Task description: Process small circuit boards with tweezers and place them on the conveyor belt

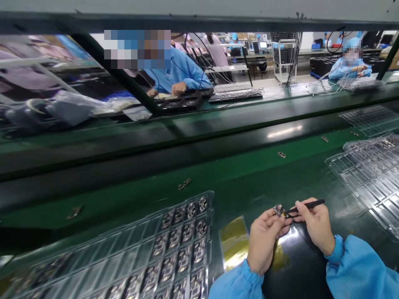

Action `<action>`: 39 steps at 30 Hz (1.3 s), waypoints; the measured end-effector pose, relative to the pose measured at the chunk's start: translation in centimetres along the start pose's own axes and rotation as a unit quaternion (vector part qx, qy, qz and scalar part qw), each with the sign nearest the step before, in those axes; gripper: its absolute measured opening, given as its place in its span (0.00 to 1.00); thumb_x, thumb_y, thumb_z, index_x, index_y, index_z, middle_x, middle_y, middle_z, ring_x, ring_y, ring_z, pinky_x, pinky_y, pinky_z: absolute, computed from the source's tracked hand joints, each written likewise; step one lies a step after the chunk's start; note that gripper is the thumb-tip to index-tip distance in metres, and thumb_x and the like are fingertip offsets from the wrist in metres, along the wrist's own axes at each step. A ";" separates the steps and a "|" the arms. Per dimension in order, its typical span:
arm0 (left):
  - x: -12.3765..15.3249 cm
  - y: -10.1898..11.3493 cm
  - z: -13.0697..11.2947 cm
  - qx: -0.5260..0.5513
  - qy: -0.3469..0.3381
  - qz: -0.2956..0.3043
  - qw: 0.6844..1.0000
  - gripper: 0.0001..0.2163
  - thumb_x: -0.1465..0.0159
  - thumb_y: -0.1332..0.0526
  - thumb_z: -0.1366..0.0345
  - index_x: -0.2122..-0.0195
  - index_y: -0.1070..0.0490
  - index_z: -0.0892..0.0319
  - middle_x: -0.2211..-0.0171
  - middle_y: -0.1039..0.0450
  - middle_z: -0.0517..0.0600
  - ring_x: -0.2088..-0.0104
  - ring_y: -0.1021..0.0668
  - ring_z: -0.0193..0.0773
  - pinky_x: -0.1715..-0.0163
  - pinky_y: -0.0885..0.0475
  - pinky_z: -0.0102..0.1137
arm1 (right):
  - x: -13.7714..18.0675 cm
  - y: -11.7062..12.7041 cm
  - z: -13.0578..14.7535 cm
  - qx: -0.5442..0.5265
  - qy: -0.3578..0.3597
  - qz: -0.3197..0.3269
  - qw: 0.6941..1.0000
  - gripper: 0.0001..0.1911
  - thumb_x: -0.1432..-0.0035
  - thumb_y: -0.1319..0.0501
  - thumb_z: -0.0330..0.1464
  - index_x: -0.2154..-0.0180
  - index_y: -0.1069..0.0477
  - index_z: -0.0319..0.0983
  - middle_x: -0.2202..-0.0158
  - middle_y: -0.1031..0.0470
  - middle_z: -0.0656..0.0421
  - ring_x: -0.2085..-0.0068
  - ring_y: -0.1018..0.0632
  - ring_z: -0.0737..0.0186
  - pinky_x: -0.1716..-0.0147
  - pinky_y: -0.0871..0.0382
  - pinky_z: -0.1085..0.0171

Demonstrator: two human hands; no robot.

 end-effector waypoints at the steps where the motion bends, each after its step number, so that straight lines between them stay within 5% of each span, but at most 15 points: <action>1: 0.0 0.0 0.0 0.000 0.000 0.001 1.000 0.18 0.53 0.32 0.67 0.61 0.33 0.65 0.70 0.24 0.54 0.71 0.22 0.36 0.71 0.26 0.27 | 0.0 0.0 0.0 0.000 0.000 0.001 1.000 0.16 0.53 0.35 0.42 0.73 0.33 0.34 0.76 0.24 0.55 0.74 0.21 0.59 0.77 0.26 0.67; 39: 0.0 0.2 -0.1 -0.020 -0.020 -0.039 0.999 0.14 0.55 0.32 0.64 0.72 0.33 0.64 0.79 0.25 0.50 0.75 0.22 0.35 0.75 0.28 0.25 | 0.7 -0.7 0.6 0.001 0.015 0.011 1.000 0.16 0.52 0.35 0.42 0.72 0.31 0.35 0.77 0.25 0.56 0.74 0.22 0.59 0.78 0.25 0.67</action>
Point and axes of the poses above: each hand's wrist, its own x-axis away from the middle knuckle, its own y-axis out of the back of the hand, z = x × y, the point moved 7 cm from there along -x, towards the middle knuckle
